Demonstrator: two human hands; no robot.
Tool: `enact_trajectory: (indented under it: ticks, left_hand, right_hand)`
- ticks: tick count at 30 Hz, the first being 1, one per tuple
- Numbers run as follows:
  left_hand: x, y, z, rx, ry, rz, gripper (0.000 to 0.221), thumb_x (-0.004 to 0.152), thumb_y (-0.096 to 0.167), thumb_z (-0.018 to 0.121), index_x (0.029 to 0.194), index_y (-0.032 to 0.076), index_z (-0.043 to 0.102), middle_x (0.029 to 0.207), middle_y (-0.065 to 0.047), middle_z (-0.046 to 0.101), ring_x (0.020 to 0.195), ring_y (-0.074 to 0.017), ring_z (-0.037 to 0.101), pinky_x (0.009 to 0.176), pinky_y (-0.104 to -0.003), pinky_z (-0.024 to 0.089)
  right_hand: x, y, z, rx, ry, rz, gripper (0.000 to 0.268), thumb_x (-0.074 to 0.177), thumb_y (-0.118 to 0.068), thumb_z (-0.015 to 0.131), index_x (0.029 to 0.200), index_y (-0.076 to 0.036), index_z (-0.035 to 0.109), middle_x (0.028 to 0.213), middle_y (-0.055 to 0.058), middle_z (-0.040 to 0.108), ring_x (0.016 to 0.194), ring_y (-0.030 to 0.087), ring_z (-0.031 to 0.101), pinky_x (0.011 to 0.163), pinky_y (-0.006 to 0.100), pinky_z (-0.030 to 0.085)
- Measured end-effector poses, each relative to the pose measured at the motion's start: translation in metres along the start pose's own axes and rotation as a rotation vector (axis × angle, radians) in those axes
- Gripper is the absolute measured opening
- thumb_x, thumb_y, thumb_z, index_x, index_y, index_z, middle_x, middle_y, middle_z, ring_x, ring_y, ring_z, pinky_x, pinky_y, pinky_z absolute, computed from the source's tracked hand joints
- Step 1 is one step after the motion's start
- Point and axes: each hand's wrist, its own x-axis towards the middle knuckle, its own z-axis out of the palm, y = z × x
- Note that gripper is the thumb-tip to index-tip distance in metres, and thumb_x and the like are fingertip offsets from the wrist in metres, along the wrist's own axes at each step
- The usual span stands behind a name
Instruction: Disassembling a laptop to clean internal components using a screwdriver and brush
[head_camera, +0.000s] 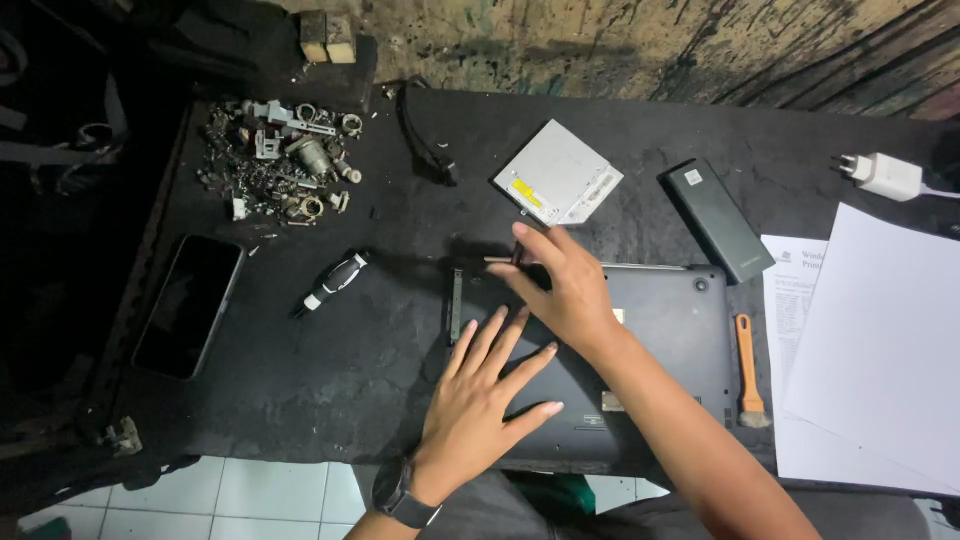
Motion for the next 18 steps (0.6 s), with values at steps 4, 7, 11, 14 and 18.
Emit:
enact_trajectory:
  ticks: [4,7,11,14,18]
  left_hand:
    - [0.0,-0.001,0.002,0.001,0.033,0.01,0.051,0.1,0.048,0.059,0.142,0.019,0.062,0.153,-0.017,0.05,0.148,-0.0369,0.038,0.124,-0.055,0.023]
    - [-0.001,-0.002,0.002,-0.005,0.008,0.006,0.053,0.101,0.05,0.057,0.144,0.019,0.061,0.157,-0.016,0.046,0.149,-0.0366,0.035,0.124,-0.056,0.022]
    - [-0.001,-0.001,0.002,0.01,0.048,0.023,0.051,0.1,0.049,0.06,0.142,0.019,0.062,0.153,-0.018,0.05,0.146,-0.0378,0.04,0.124,-0.055,0.023]
    - [-0.001,-0.001,0.0,-0.001,0.035,0.025,0.051,0.099,0.049,0.06,0.14,0.019,0.063,0.155,-0.017,0.048,0.148,-0.0373,0.037,0.123,-0.056,0.022]
    - [-0.004,-0.006,0.005,-0.028,0.023,0.013,0.056,0.098,0.051,0.062,0.145,0.02,0.06,0.158,-0.017,0.045,0.149,-0.0382,0.034,0.122,-0.058,0.022]
  right_hand:
    - [0.004,-0.008,-0.004,0.103,-0.005,0.025,0.057,0.101,-0.002,0.068,0.151,-0.011,0.04,0.099,0.004,0.071,0.074,0.018,0.066,0.069,0.031,0.053]
    - [0.005,-0.007,-0.003,0.031,-0.091,-0.033,0.072,0.103,-0.016,0.076,0.157,-0.022,0.029,0.117,0.015,0.06,0.09,0.026,0.066,0.068,0.036,0.052]
    - [0.001,-0.004,0.0,0.112,0.023,-0.041,0.069,0.101,-0.001,0.071,0.157,-0.015,0.033,0.105,0.01,0.069,0.087,0.022,0.068,0.079,0.035,0.057]
    - [0.019,-0.021,-0.006,0.276,0.172,-0.059,0.072,0.102,0.007,0.068,0.157,-0.012,0.025,0.101,0.015,0.07,0.089,0.023,0.074,0.082,0.031,0.062]
    - [0.042,-0.042,-0.006,0.419,0.065,0.05,0.079,0.102,0.004,0.07,0.157,-0.014,0.016,0.101,0.017,0.071,0.091,0.03,0.078,0.088,0.04,0.068]
